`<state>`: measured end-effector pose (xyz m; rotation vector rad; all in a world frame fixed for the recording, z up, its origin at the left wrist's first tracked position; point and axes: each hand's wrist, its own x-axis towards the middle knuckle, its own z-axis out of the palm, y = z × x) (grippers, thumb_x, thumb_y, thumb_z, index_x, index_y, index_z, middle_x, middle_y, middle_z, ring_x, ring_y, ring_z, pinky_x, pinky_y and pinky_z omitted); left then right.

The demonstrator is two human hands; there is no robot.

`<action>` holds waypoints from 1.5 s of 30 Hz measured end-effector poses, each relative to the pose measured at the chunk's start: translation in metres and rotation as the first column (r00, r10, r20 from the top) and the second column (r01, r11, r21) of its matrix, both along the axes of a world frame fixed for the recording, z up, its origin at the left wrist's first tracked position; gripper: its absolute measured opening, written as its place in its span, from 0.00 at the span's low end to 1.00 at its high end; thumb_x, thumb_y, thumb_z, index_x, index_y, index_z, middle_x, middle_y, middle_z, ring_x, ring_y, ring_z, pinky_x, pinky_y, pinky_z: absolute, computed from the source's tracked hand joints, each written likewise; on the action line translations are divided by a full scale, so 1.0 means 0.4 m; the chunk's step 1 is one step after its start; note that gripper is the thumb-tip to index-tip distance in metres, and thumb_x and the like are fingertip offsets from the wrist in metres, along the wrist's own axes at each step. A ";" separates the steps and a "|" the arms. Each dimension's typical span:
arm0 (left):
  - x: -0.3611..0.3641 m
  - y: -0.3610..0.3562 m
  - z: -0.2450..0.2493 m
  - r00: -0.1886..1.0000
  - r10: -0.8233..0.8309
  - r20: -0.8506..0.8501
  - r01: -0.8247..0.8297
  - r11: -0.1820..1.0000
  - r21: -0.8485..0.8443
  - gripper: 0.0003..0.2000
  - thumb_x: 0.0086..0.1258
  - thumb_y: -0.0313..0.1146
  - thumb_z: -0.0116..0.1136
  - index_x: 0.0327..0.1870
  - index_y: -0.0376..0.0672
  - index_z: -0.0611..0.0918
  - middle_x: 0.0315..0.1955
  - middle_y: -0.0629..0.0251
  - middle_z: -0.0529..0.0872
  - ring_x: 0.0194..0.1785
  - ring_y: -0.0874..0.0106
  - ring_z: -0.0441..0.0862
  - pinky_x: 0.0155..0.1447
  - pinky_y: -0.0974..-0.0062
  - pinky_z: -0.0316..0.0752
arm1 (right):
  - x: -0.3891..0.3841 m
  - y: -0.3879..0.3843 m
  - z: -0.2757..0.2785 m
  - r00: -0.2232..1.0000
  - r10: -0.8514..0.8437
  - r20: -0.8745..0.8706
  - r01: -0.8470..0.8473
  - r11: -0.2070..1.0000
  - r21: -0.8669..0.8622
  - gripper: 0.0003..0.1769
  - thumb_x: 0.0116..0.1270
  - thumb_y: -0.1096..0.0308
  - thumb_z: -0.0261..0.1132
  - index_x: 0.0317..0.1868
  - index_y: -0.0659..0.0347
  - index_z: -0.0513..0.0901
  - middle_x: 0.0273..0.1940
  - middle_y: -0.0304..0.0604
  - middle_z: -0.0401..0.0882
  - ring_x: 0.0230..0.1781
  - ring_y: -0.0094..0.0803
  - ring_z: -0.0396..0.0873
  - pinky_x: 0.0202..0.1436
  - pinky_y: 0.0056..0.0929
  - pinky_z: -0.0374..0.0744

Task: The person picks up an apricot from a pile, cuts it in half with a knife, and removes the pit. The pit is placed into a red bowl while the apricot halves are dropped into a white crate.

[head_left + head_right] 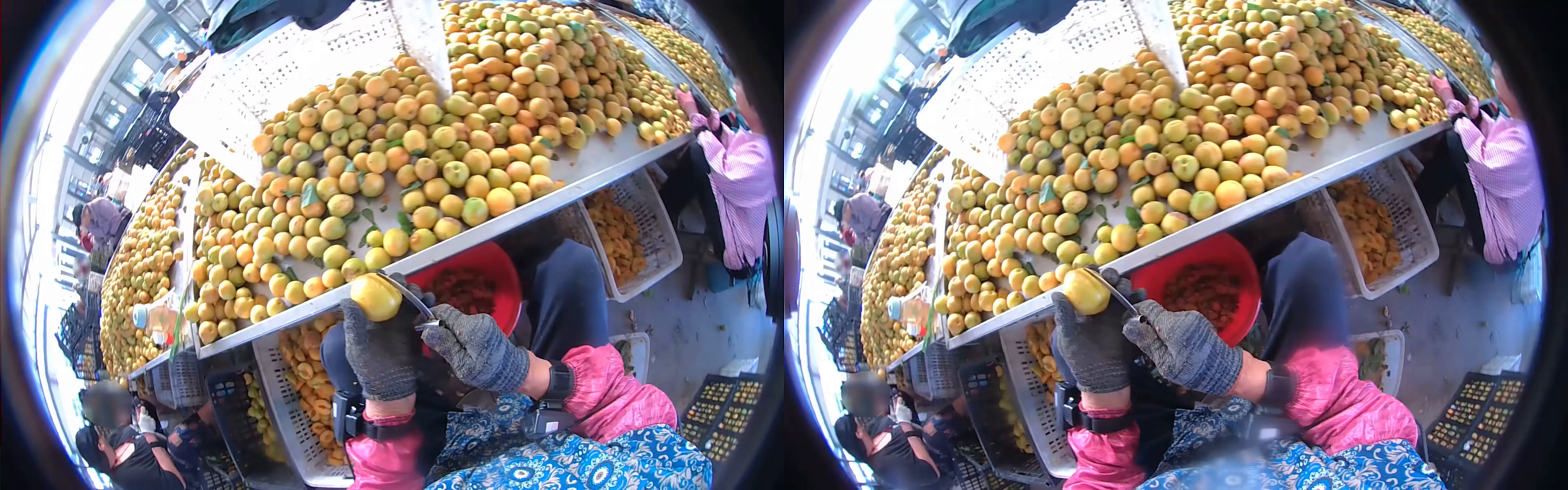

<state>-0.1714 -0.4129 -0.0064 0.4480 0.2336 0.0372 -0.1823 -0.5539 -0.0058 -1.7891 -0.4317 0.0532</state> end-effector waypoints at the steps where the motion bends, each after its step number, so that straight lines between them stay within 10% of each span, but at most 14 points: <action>1: -0.010 -0.021 0.001 0.992 -0.104 0.074 0.104 0.995 0.013 0.31 0.73 0.56 0.48 0.62 0.36 0.69 0.51 0.53 0.78 0.54 0.56 0.76 0.63 0.49 0.70 | -0.014 -0.016 -0.002 1.000 -0.015 0.001 0.015 1.000 0.001 0.15 0.72 0.62 0.59 0.52 0.63 0.78 0.28 0.54 0.82 0.30 0.49 0.84 0.33 0.37 0.79; 5: -0.019 -0.058 -0.073 0.972 -0.148 0.184 0.188 0.957 -0.221 0.33 0.72 0.60 0.44 0.65 0.38 0.68 0.51 0.54 0.79 0.53 0.54 0.77 0.64 0.43 0.67 | -0.054 -0.079 0.010 0.991 -0.102 0.090 0.104 0.994 -0.019 0.16 0.69 0.61 0.61 0.52 0.63 0.78 0.26 0.54 0.80 0.23 0.51 0.80 0.25 0.45 0.75; 6: -0.029 -0.076 -0.047 0.995 -0.100 0.027 0.098 0.994 0.052 0.33 0.72 0.60 0.44 0.66 0.39 0.67 0.50 0.53 0.79 0.52 0.54 0.77 0.64 0.45 0.67 | -0.062 -0.090 0.011 0.996 -0.074 0.052 0.075 0.997 -0.028 0.17 0.69 0.61 0.61 0.53 0.62 0.77 0.26 0.53 0.80 0.22 0.51 0.80 0.24 0.45 0.75; 9: -0.032 -0.127 -0.015 0.988 -0.140 0.066 0.139 0.990 0.016 0.27 0.72 0.56 0.48 0.61 0.42 0.70 0.42 0.62 0.78 0.45 0.65 0.76 0.59 0.54 0.68 | -0.083 -0.114 0.017 0.999 -0.049 0.010 0.050 0.987 -0.151 0.17 0.69 0.60 0.61 0.52 0.62 0.78 0.27 0.53 0.81 0.27 0.51 0.82 0.31 0.43 0.78; 23: -0.060 -0.193 -0.028 0.984 -0.176 0.010 0.171 0.970 0.172 0.39 0.65 0.67 0.50 0.63 0.38 0.69 0.49 0.54 0.79 0.50 0.58 0.79 0.59 0.55 0.73 | -0.090 -0.134 -0.035 0.954 -0.164 0.253 0.211 0.963 -0.170 0.21 0.68 0.56 0.62 0.53 0.62 0.77 0.29 0.52 0.82 0.20 0.49 0.79 0.23 0.45 0.74; 33: -0.118 -0.214 -0.045 0.987 -0.155 -0.044 0.160 0.921 0.354 0.29 0.71 0.56 0.53 0.55 0.34 0.74 0.45 0.56 0.82 0.48 0.67 0.80 0.54 0.71 0.76 | -0.114 -0.142 -0.063 0.987 -0.154 0.044 0.159 0.973 -0.169 0.23 0.70 0.54 0.59 0.56 0.62 0.75 0.23 0.53 0.79 0.21 0.50 0.79 0.25 0.45 0.76; 35: -0.111 -0.200 -0.046 0.994 -0.104 0.031 0.055 0.730 0.681 0.32 0.68 0.58 0.56 0.54 0.33 0.74 0.42 0.56 0.82 0.44 0.66 0.81 0.52 0.71 0.76 | -0.113 -0.151 -0.062 0.984 -0.175 0.033 0.177 0.978 -0.107 0.23 0.70 0.53 0.58 0.56 0.62 0.75 0.23 0.53 0.79 0.21 0.51 0.80 0.26 0.45 0.77; 40: -0.102 -0.135 -0.030 0.970 -0.241 0.028 0.136 0.635 0.761 0.27 0.54 0.35 0.71 0.54 0.34 0.76 0.44 0.60 0.82 0.48 0.70 0.80 0.55 0.73 0.75 | -0.100 -0.219 -0.032 0.994 0.110 -0.024 -0.112 0.957 -0.269 0.20 0.71 0.52 0.57 0.49 0.61 0.75 0.24 0.54 0.80 0.24 0.51 0.81 0.27 0.44 0.77; 45: -0.080 -0.093 -0.006 0.940 -0.340 -0.026 0.176 0.419 0.891 0.28 0.46 0.32 0.77 0.50 0.36 0.79 0.43 0.61 0.83 0.47 0.71 0.81 0.54 0.72 0.77 | -0.090 -0.247 -0.032 0.976 0.206 -0.066 -0.214 0.886 -0.411 0.19 0.69 0.51 0.59 0.45 0.60 0.74 0.24 0.52 0.80 0.25 0.51 0.81 0.27 0.45 0.77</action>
